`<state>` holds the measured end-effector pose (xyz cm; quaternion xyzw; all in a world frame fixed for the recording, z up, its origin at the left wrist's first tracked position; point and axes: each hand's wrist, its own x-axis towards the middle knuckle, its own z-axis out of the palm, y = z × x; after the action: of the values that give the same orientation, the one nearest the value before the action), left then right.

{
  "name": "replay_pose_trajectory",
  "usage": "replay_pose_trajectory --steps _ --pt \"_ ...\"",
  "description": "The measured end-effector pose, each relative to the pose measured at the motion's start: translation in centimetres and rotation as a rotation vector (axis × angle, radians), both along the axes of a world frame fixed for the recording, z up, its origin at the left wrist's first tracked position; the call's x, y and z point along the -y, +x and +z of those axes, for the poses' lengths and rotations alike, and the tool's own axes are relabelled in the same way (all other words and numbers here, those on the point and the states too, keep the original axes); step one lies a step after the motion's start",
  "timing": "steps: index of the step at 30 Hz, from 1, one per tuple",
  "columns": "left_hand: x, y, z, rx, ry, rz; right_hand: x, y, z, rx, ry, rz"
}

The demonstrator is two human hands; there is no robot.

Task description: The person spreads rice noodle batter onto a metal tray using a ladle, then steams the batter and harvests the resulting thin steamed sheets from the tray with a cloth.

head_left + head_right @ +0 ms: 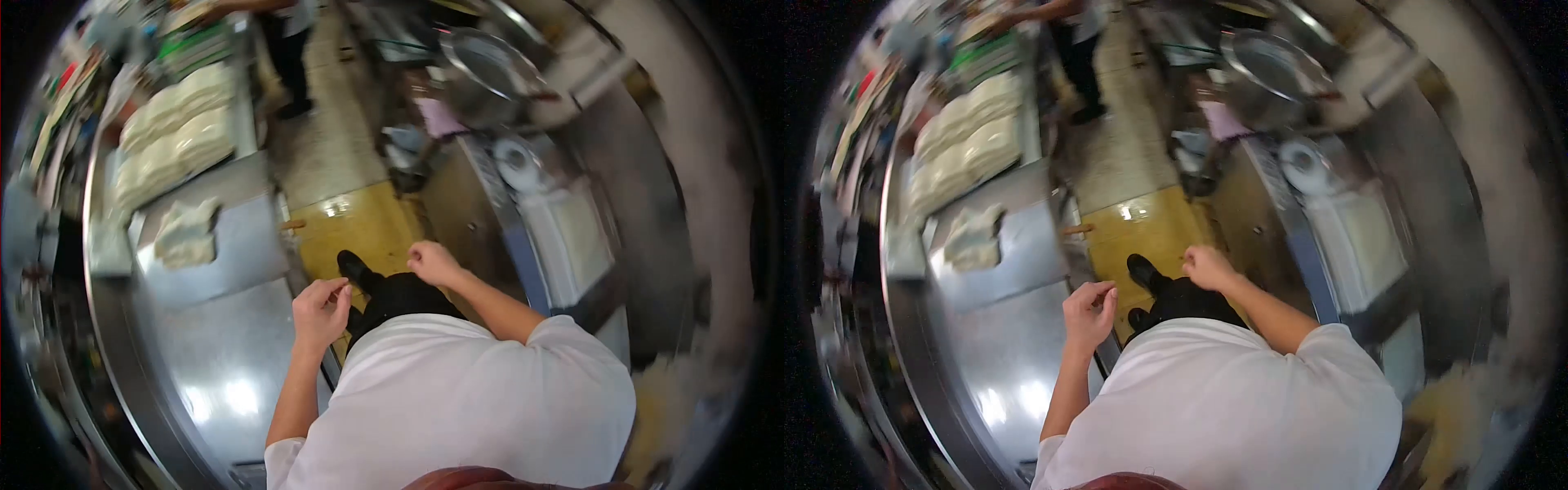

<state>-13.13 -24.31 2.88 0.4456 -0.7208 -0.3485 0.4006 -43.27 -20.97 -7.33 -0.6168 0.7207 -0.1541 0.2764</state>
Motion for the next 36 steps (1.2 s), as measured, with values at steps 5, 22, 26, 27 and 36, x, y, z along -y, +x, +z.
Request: replay_pose_trajectory --steps 5,22,26,27,36 --pt "-2.2 -7.2 1.8 -0.073 -0.033 -0.417 -9.7 -0.1 3.8 0.097 0.011 -0.25" --pt "-9.6 -24.8 -1.3 0.177 0.113 -0.968 -33.8 -9.6 1.4 0.081 -0.113 -0.96" --pt "-13.5 -33.0 1.3 0.095 0.058 -1.082 -38.6 -11.5 1.2 0.18 -0.119 -1.151" --pt "-14.6 -35.0 1.7 0.064 0.077 -1.127 -39.4 -12.0 0.1 0.118 -0.124 -1.19" --pt "-22.3 -47.6 -10.6 0.876 -0.607 -1.393 -38.4 -17.7 -4.0 -0.108 -0.171 -1.1"
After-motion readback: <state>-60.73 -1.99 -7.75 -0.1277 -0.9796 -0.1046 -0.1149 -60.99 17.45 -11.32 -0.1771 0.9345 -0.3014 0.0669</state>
